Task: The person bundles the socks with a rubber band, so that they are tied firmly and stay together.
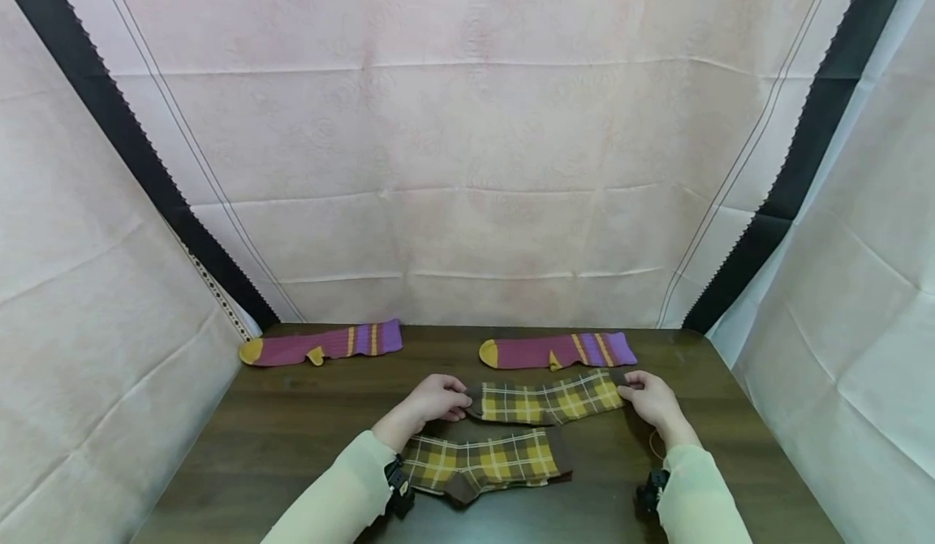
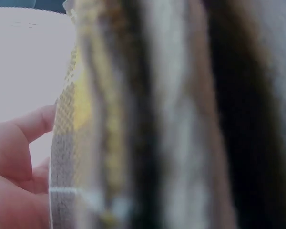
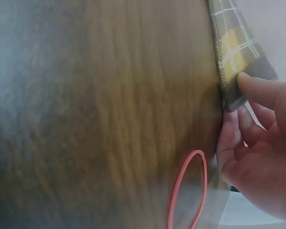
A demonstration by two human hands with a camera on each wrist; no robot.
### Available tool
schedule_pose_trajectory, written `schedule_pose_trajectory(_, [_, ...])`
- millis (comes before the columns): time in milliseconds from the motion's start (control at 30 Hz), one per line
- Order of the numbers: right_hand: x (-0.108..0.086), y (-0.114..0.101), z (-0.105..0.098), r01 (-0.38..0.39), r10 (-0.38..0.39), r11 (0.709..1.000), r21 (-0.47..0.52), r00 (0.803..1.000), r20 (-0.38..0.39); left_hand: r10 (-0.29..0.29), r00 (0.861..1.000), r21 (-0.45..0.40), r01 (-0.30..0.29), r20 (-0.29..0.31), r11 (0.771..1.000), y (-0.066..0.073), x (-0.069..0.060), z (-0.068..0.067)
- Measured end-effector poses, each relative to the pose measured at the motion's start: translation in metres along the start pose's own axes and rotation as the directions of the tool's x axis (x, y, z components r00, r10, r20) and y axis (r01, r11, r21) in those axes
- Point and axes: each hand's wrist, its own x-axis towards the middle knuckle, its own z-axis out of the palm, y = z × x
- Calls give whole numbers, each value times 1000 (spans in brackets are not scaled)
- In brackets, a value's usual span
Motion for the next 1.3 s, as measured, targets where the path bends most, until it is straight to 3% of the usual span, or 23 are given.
schedule_pose_trajectory(233, [-3, -12, -1, 29, -28, 998, 58, 999, -22, -18, 1000, -109, 16, -15, 994, -7, 3, -2])
schedule_pose_trajectory(567, [-9, -15, 1, 35, -21, 969, 243, 998, -59, -14, 999, -139, 9, -38, 990, -4, 6, -10])
schedule_pose_trajectory(700, [-11, -18, 4, 43, -9, 951, 306, 994, -109, 14, 999, -150, -19, -33, 989, -3, 7, -12])
schedule_pose_trajectory(867, [-13, -26, 8, 59, 2, 923, 381, 987, -159, 49, 996, -153, -60, -73, 986, -2, 7, -16])
schedule_pose_trajectory(1033, [-18, -35, 12, 49, 20, 900, 432, 988, -153, 61, 993, -154, -76, -98, 985, -1, 4, -26])
schedule_pose_trajectory(1300, [-15, -45, 21, 44, 36, 844, 534, 990, -138, 45, 993, -230, -70, -113, 971, 2, -6, -42])
